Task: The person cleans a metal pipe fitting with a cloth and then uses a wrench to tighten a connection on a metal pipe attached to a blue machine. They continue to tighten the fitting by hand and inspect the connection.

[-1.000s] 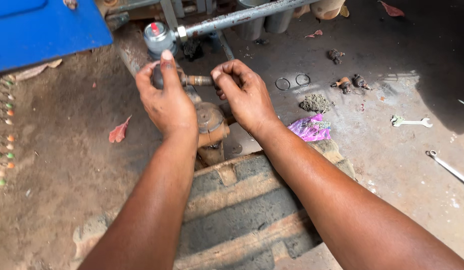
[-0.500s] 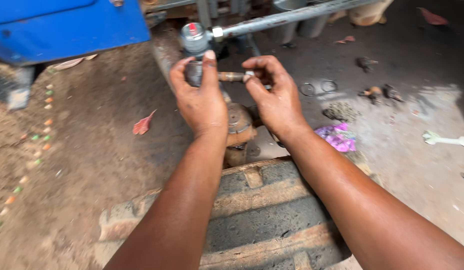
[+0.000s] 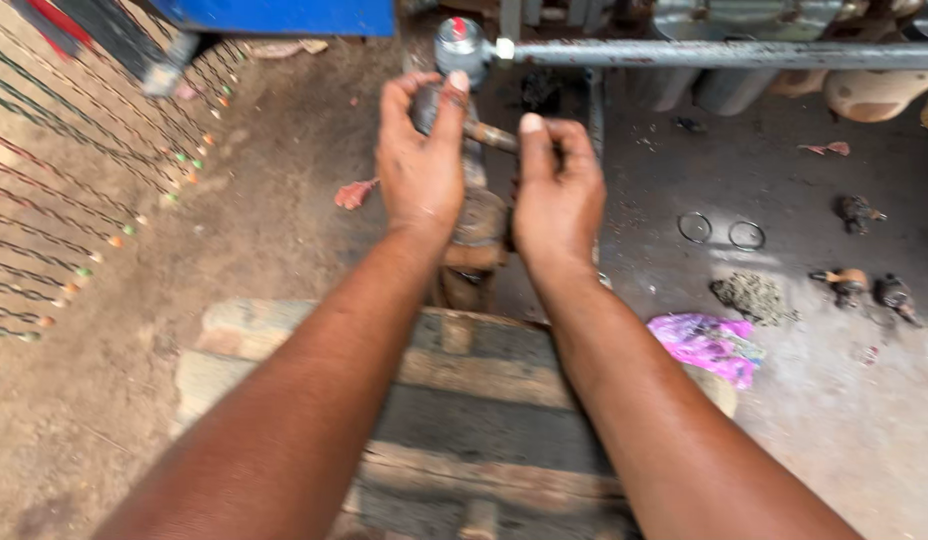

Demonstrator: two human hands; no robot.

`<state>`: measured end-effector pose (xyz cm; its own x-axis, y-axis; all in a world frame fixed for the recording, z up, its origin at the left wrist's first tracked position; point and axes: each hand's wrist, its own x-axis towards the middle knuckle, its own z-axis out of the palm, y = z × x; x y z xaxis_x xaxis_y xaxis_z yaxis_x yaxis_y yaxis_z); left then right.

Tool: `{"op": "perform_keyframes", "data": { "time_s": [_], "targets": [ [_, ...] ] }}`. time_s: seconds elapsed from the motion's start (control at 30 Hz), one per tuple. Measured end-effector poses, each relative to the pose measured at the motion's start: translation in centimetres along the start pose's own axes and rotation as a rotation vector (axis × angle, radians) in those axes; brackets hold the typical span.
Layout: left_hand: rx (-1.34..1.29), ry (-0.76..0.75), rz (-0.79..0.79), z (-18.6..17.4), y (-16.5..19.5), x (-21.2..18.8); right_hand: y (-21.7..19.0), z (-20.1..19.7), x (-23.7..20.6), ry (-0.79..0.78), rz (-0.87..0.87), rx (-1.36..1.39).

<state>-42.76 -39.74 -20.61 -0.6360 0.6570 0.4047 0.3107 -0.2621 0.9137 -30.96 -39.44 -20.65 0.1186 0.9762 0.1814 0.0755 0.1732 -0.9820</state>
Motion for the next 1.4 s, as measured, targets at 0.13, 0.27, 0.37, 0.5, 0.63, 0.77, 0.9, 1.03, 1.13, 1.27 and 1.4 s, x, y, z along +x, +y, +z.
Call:
{"op": "perform_keyframes", "data": {
  "time_s": [0.13,0.27,0.37,0.5,0.63,0.77,0.9,1.03,1.13,1.27,1.4],
  "targets": [
    [0.099,-0.021,-0.014,0.1,0.4,-0.3,1.2,-0.2,0.1,-0.086,-0.155,0.125],
    [0.053,-0.043,0.017,0.0,0.8,-0.3,2.0,-0.2,0.2,-0.154,-0.173,0.131],
    [0.03,-0.062,0.006,0.0,0.8,-0.2,1.9,-0.2,0.3,-0.177,-0.036,0.252],
    [-0.049,-0.041,-0.052,0.0,0.7,0.1,1.2,-0.3,0.1,-0.227,-0.15,0.295],
    [-0.083,-0.006,-0.066,-0.2,1.2,0.3,0.1,-0.5,-0.2,-0.26,0.02,0.297],
    [-0.058,0.027,-0.184,-0.8,2.4,0.2,-1.7,-1.0,-1.1,-0.293,-0.05,0.221],
    [-0.151,-0.015,-0.077,-1.4,3.9,-0.4,-4.1,-3.1,-1.7,-0.328,-0.224,0.02],
    [-0.417,0.03,-0.222,-1.1,4.2,-0.7,-5.7,-4.4,0.1,-0.438,-0.201,-0.033],
    [-0.242,0.133,-0.037,-0.5,3.5,-0.5,-5.5,-4.2,1.8,-0.478,-0.051,-0.056],
    [-0.213,0.159,-0.029,-0.4,2.4,-0.3,-4.1,-2.8,2.7,-0.462,-0.122,0.056],
    [-0.14,0.175,0.157,-1.0,2.1,-0.4,-2.8,-2.3,2.6,-0.473,-0.018,0.055]
  ]
}}
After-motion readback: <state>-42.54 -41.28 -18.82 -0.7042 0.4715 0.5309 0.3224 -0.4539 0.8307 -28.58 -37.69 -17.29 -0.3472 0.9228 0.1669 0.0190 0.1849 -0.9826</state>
